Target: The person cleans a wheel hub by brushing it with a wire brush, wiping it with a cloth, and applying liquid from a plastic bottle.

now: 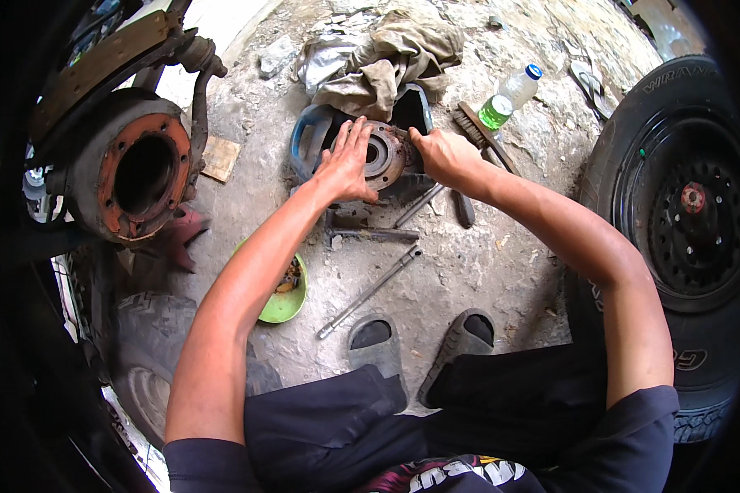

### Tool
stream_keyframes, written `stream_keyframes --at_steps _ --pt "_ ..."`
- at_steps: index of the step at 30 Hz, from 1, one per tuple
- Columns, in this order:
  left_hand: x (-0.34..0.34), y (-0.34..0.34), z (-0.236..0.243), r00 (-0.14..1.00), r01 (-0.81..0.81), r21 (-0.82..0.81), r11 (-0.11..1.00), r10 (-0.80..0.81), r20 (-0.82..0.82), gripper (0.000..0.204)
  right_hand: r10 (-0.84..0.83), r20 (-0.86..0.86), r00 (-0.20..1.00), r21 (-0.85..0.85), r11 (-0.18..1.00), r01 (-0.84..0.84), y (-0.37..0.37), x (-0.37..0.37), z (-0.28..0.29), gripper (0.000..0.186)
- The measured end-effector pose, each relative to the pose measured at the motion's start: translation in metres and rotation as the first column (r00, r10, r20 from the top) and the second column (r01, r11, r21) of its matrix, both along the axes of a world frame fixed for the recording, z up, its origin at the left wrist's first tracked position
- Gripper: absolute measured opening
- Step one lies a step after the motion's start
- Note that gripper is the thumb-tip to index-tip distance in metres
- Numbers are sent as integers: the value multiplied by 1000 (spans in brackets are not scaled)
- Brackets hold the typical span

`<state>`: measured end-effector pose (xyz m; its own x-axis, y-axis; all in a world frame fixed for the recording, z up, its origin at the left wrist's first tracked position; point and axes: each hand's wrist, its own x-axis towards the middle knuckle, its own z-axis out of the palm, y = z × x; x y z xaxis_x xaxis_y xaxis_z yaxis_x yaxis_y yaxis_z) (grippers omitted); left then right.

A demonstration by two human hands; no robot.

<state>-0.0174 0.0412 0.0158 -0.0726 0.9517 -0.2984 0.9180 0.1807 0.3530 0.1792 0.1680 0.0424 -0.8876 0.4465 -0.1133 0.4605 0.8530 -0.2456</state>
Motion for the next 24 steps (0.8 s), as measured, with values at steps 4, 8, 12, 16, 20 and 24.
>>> stream_keyframes --at_steps 4,8,12,16,20,24 --pt "-2 -3 1 999 -1 31 1000 0 32 138 24 -24 999 27 999 -23 -17 24 6 31" --pt "0 -6 -5 1000 20 69 997 -20 0 138 14 -10 1000 7 1000 -14 -20 20 9 28" --pt "-1 -1 -3 1000 18 49 999 -19 23 137 -23 -44 999 -64 998 20 -2 -1 8 35" --pt "-3 1 7 999 13 -21 1000 -13 34 136 11 -43 999 -56 998 -14 -7 5 15 15" --pt "-2 -4 6 1000 25 -10 1000 -25 0 137 -5 0 1000 -39 999 5 -16 11 13 17" --pt "-4 0 0 999 50 29 998 -50 4 138 16 -39 999 -20 1000 -17 -4 -4 6 23"
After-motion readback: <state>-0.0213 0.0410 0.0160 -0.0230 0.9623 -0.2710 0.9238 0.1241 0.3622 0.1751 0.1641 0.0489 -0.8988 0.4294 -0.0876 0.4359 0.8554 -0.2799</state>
